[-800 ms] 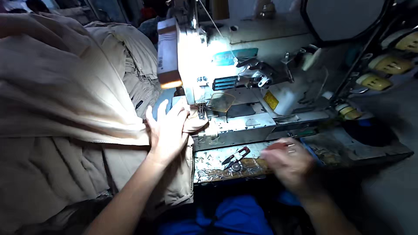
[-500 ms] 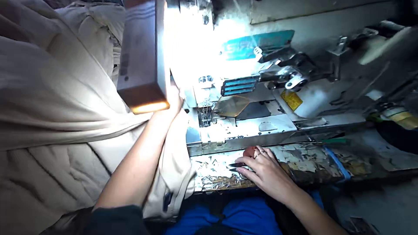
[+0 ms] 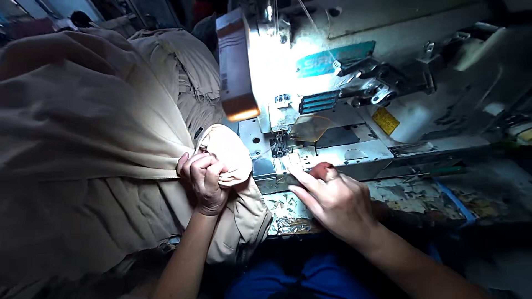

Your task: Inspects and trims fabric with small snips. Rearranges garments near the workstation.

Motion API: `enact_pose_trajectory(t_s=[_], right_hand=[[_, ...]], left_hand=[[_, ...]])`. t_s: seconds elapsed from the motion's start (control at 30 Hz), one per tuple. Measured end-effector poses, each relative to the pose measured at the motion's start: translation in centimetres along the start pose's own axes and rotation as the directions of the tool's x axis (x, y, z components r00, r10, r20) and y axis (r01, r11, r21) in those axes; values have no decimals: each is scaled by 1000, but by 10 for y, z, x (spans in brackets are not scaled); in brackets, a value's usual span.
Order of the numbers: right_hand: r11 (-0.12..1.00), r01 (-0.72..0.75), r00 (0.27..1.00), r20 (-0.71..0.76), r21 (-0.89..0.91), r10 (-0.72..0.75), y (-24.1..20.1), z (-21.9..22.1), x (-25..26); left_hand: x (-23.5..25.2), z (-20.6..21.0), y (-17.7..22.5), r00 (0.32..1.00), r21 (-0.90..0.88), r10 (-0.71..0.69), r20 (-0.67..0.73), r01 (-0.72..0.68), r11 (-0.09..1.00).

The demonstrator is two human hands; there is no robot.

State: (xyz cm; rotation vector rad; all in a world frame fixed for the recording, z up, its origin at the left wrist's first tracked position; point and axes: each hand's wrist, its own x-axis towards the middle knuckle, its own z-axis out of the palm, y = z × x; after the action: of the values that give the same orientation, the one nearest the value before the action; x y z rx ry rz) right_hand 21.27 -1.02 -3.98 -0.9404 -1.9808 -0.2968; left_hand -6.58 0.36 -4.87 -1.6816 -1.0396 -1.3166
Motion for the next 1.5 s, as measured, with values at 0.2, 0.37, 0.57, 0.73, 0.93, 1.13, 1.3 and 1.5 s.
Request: enact_pose_trajectory(t_s=[0.2, 0.37, 0.57, 0.73, 0.93, 1.13, 1.3, 1.5], right_hand=[[996, 37, 987, 157, -83, -24, -26, 50, 56], [1000, -13, 1000, 15, 26, 13, -14, 23, 15], [950, -269, 961, 113, 161, 253, 9, -12, -44], [814, -365, 928, 111, 451, 355, 14, -24, -59], [659, -434, 880, 135, 615, 455, 11, -20, -104], [723, -214, 954, -18, 657, 299, 11, 0, -65], [751, 39, 999, -44, 659, -13, 7, 6, -8], [518, -313, 948, 293, 796, 122, 3, -2, -18]], left_hand=[[-7, -7, 5, 1000, -111, -23, -19, 21, 994], [-18, -23, 6, 992, -259, -123, -22, 113, 959], [65, -67, 46, 667, -759, 366, 648, 525, 386], [72, -13, 84, 544, -691, 522, 657, 158, 705], [21, -85, 128, 812, -617, -225, 538, 562, 552], [-43, -46, 178, 765, -420, -442, 468, 633, 650], [-29, -22, 159, 768, -248, -440, 465, 590, 768], [-15, -72, 107, 345, -345, -483, 805, 934, 92]])
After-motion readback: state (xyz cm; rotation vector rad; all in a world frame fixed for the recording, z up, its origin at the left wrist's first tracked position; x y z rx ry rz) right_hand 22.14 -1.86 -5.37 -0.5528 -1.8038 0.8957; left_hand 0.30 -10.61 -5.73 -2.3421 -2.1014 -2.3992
